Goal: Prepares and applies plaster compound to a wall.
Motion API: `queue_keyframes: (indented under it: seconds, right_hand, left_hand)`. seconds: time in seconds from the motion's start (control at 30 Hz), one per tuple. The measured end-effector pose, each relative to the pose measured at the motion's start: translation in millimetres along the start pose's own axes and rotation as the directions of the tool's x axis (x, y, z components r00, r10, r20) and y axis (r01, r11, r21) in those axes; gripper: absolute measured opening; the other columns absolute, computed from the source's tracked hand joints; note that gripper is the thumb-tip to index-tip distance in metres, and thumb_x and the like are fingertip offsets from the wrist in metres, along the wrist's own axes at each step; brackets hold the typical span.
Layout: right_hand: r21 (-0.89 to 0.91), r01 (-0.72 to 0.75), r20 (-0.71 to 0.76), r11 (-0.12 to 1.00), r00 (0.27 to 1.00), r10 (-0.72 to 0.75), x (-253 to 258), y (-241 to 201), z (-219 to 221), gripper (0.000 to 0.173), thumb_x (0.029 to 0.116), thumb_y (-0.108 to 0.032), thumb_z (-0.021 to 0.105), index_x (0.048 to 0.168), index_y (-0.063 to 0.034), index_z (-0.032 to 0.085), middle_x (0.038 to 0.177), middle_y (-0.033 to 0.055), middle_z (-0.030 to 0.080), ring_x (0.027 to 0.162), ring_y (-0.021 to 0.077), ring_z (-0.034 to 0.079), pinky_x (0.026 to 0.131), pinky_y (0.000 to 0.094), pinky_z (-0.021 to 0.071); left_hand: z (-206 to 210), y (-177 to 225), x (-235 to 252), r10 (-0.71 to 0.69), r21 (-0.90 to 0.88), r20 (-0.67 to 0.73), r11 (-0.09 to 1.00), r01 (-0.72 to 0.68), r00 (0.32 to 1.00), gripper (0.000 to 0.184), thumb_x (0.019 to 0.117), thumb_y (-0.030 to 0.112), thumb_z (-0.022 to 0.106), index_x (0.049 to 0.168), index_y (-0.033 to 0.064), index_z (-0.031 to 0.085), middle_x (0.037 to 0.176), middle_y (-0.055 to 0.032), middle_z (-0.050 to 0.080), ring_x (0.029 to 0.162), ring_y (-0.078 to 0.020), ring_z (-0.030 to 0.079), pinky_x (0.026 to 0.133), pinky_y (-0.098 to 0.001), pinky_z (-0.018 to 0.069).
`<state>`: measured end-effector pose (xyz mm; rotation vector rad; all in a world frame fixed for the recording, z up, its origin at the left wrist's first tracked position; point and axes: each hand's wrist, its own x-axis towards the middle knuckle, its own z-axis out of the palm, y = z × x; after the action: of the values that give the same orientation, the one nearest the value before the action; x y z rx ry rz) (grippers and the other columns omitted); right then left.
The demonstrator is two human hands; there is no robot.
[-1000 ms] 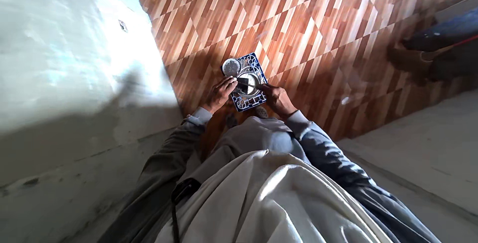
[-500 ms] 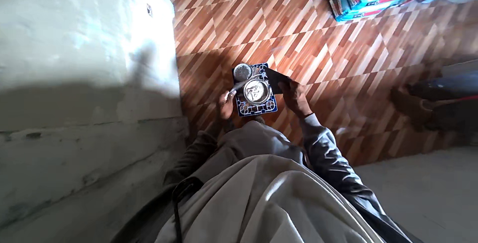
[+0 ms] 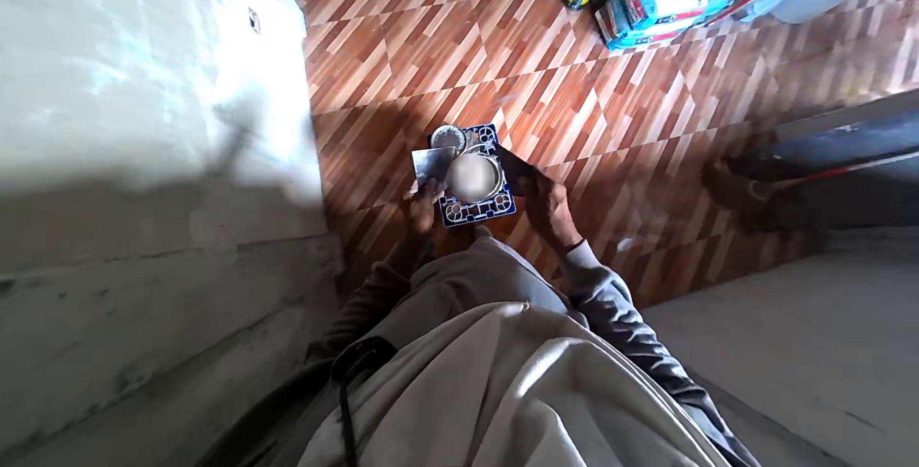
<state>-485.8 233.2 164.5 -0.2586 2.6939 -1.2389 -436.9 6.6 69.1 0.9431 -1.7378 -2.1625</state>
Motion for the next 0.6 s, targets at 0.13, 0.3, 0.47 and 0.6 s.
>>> queue_keyframes:
  seconds: [0.13, 0.3, 0.47, 0.6]
  right_hand:
    - [-0.088, 0.06, 0.123, 0.994, 0.991, -0.049, -6, 21, 42, 0.028, 0.1008, -0.01, 0.054, 0.125, -0.0032, 0.067, 0.105, 0.0174, 0.072, 0.091, 0.0315, 0.072, 0.084, 0.0533, 0.0578]
    - [-0.187, -0.15, 0.009, 0.971, 0.988, 0.154, 0, 70, 42, 0.032, 0.1023, -0.019, 0.053, 0.127, -0.0024, 0.066, 0.109, 0.0217, 0.071, 0.098, 0.0386, 0.07, 0.088, 0.0603, 0.0542]
    - [-0.281, 0.169, -0.207, 0.945, 0.95, -0.232, -8, 69, 32, 0.037, 0.0958, 0.002, 0.055, 0.129, -0.0057, 0.069, 0.134, 0.0173, 0.065, 0.126, 0.0339, 0.062, 0.103, 0.0499, 0.0535]
    - [-0.389, 0.278, -0.208, 0.878, 0.902, -0.377, -5, 67, 39, 0.037, 0.0953, 0.0, 0.056, 0.131, 0.0029, 0.067, 0.142, 0.021, 0.06, 0.137, 0.0389, 0.054, 0.113, 0.0501, 0.0463]
  left_hand:
    - [22, -4, -21, -0.112, -0.013, 0.095, 0.993, 0.113, 0.989, 0.03, 0.1003, 0.003, 0.061, 0.127, -0.0088, 0.058, 0.111, -0.0192, 0.07, 0.093, -0.0232, 0.073, 0.083, -0.0395, 0.0634]
    - [27, 16, -21, -0.278, -0.304, 0.198, 0.894, 0.329, 0.94, 0.031, 0.1054, 0.005, 0.052, 0.134, -0.0048, 0.05, 0.116, -0.0204, 0.066, 0.095, -0.0304, 0.071, 0.083, -0.046, 0.0627]
    - [31, 27, -25, -0.419, -0.402, 0.482, 0.674, 0.619, 0.769, 0.043, 0.1122, 0.027, 0.037, 0.148, 0.0037, 0.038, 0.135, -0.0239, 0.058, 0.116, -0.0387, 0.065, 0.094, -0.0555, 0.0567]
    - [52, 33, -41, -0.362, -0.297, 0.642, 0.695, 0.654, 0.676, 0.046, 0.1131, 0.033, 0.031, 0.151, 0.0079, 0.034, 0.142, -0.0182, 0.056, 0.125, -0.0321, 0.06, 0.101, -0.0524, 0.0523]
